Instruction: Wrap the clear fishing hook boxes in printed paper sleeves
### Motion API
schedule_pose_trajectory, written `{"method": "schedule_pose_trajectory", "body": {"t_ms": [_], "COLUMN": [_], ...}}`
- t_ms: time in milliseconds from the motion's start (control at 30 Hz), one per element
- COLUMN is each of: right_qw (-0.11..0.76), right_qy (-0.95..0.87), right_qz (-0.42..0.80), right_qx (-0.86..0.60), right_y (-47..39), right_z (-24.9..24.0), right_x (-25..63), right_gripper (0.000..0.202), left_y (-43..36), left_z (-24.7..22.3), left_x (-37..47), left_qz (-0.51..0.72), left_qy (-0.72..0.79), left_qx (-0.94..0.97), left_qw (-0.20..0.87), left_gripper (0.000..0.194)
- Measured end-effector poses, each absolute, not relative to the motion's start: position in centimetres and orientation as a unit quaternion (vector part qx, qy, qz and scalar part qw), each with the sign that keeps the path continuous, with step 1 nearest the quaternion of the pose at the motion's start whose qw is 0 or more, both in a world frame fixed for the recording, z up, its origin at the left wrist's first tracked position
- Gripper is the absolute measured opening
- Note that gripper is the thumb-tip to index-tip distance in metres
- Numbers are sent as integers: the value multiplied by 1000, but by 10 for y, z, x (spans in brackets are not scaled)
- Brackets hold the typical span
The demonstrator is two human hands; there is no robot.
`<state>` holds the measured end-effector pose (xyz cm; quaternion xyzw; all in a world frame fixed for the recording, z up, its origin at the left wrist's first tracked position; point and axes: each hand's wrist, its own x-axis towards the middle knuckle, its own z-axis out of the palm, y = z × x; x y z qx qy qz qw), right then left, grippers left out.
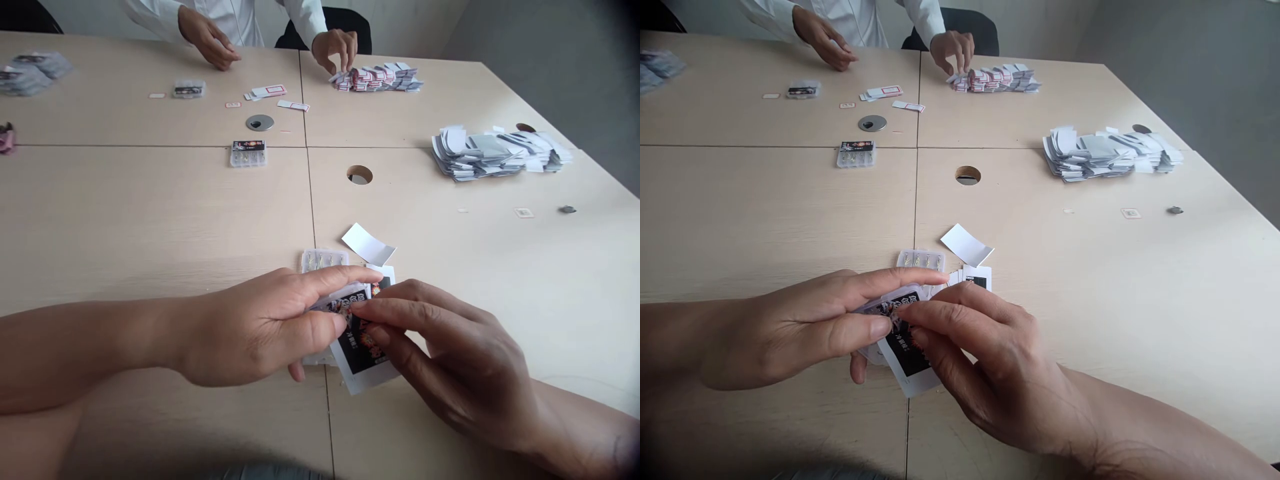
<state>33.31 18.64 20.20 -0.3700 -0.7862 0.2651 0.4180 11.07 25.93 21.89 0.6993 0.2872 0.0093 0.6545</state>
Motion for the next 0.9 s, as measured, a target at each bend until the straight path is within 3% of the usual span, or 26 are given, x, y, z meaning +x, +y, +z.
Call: {"method": "schedule_pose_trajectory", "body": {"t_ms": [900], "right_qw": [410], "right_qy": [-787], "right_qz": [270], "right_qx": [-373], "right_y": [185], "right_z": [201], "right_x": [334], "right_gripper": [23], "left_y": [258], "left_z": [223], "left_x": [110], "left_qz": [12], "left_qy": [306], "left_qx": [693], "left_qw": [653], "left_gripper": [54]}}
